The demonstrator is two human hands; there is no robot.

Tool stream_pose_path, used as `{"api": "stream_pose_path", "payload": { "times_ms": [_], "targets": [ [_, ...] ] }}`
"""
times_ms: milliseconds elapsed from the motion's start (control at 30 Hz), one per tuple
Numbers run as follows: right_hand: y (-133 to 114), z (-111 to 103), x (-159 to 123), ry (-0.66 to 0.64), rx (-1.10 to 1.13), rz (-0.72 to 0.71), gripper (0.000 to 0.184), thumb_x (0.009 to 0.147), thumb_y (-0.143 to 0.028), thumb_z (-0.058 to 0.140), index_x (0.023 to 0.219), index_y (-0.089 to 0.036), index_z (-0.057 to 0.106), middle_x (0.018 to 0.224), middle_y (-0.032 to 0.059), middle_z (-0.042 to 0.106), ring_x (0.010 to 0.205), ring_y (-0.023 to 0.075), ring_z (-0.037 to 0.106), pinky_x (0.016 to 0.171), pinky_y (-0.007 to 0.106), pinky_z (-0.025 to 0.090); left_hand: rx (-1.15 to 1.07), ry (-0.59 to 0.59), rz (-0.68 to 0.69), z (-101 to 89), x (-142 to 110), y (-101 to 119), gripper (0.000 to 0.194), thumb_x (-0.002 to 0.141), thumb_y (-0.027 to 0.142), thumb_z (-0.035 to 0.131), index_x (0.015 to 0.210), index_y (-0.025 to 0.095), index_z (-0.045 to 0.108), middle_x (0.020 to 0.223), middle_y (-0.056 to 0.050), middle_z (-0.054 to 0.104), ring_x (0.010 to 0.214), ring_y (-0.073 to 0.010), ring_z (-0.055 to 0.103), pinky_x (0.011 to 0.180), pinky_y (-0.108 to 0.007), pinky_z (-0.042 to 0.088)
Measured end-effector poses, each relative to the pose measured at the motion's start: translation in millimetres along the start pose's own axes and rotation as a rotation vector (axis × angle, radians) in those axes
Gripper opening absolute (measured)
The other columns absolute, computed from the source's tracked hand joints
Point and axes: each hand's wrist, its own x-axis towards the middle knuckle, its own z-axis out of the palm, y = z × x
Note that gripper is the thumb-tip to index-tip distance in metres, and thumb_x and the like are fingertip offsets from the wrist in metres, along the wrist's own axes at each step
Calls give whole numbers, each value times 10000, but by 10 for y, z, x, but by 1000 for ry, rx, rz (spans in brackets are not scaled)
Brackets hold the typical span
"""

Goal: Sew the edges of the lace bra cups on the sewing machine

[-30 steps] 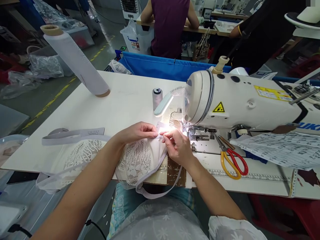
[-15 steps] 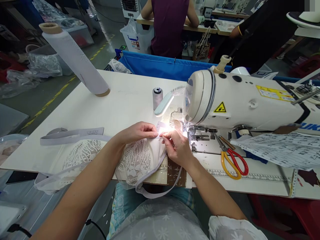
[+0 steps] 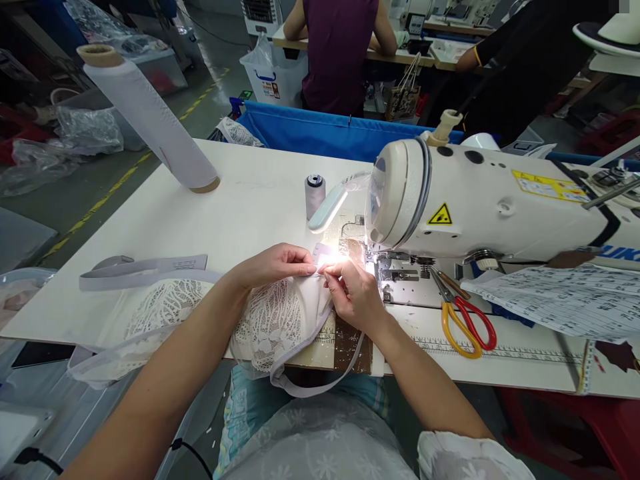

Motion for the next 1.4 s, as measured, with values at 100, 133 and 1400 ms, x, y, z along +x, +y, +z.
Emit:
{"api": "stream_pose_path", "payload": {
  "times_ms": [100, 133, 1400],
  "targets": [
    [4, 1, -3, -7, 4, 11, 103, 887, -135, 511, 905, -235, 524, 905, 44, 691, 741, 159, 676, 634, 298, 537, -6, -10, 1, -2, 1, -2, 232, 787, 326, 569, 645, 147, 528, 621, 39, 414, 579, -79, 353, 551, -230, 256],
    [6, 2, -4, -9, 4, 14, 100, 886, -137, 511, 904, -235, 526, 900, 47, 691, 742, 163, 676, 637, 304, 538, -7, -12, 1, -3, 1, -5, 236, 788, 334, 570, 649, 147, 529, 622, 38, 413, 579, -81, 352, 551, -231, 255],
    [144, 59, 169, -146, 503, 494, 161, 843, -337, 600, 782, -191, 569, 655, 0, 627, 532, 123, 603, 507, 256, 511, 60, -14, -2, 55, 44, -38, 308, 819, 353, 554, 607, 159, 442, 607, 34, 350, 553, -77, 299, 516, -242, 221]
  ]
}}
